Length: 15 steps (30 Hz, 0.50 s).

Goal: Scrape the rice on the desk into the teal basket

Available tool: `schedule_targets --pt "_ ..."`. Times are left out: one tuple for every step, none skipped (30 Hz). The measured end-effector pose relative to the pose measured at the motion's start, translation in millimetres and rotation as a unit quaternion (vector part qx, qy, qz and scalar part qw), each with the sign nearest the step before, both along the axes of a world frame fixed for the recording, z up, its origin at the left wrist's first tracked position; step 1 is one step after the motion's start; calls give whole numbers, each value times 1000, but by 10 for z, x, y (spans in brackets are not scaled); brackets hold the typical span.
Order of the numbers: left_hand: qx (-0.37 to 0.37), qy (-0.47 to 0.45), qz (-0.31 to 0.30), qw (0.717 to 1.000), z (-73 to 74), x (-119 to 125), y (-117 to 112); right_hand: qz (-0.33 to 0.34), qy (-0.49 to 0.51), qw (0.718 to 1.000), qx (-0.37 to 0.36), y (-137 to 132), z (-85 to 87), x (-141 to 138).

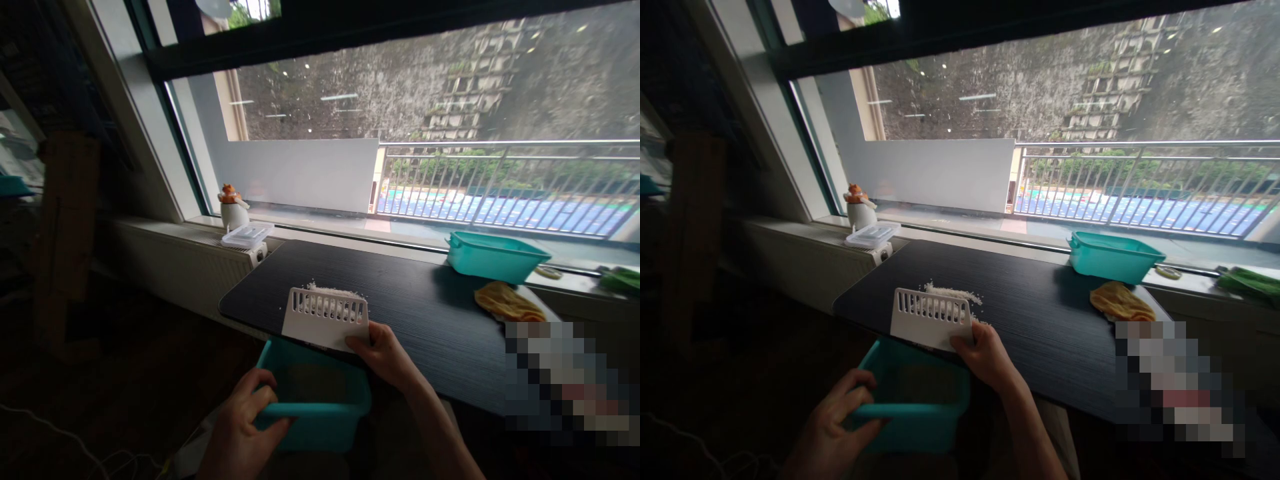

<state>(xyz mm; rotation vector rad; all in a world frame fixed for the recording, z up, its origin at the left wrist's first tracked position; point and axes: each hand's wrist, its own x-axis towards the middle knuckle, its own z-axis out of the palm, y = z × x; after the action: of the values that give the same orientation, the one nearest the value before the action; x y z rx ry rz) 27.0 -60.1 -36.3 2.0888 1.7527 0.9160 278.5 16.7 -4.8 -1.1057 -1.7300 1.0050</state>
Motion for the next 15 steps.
schedule_targets --pt "-2 -1 1 1000 2 2 3 4 0 1000 -3 -1 3 -1" --pt "-4 -2 0 1000 7 5 6 6 0 1000 -5 -2 4 -2" --pt "-8 -4 -1 1000 14 8 7 6 0 1000 -6 -2 2 -2" --pt "-10 -6 -2 1000 22 10 6 5 1 1000 -6 -2 -2 -3" --pt "-12 -8 -4 1000 30 13 5 3 1 1000 -6 -2 -7 -3" --pt "-12 -10 -6 1000 37 14 4 -1 1 1000 -5 -1 -13 -4" --pt "-11 -11 -8 1000 43 15 2 -4 -1 1000 -5 -1 -17 -4" --pt "-11 -13 -8 1000 46 16 0 -3 -2 1000 -5 0 -19 -5" --pt "-12 -14 -7 1000 49 18 -2 1 -3 1000 -5 0 -17 -5" --pt "-13 -14 -6 1000 50 20 -3 8 -4 1000 -6 -1 -12 -6" --pt "-15 -14 -4 1000 51 25 -4 16 -3 1000 -8 -2 -4 -7" --pt "-17 -14 -2 1000 52 31 -5 23 -2 1000 -11 -3 5 -9" --pt "-17 -12 -1 1000 53 40 -6 28 0 999 -15 -5 13 -11" --pt "-15 -10 0 1000 55 51 -6 30 1 999 -20 -8 20 -14" --pt "-12 -7 0 1000 57 63 -5 29 3 999 -24 -10 23 -17"
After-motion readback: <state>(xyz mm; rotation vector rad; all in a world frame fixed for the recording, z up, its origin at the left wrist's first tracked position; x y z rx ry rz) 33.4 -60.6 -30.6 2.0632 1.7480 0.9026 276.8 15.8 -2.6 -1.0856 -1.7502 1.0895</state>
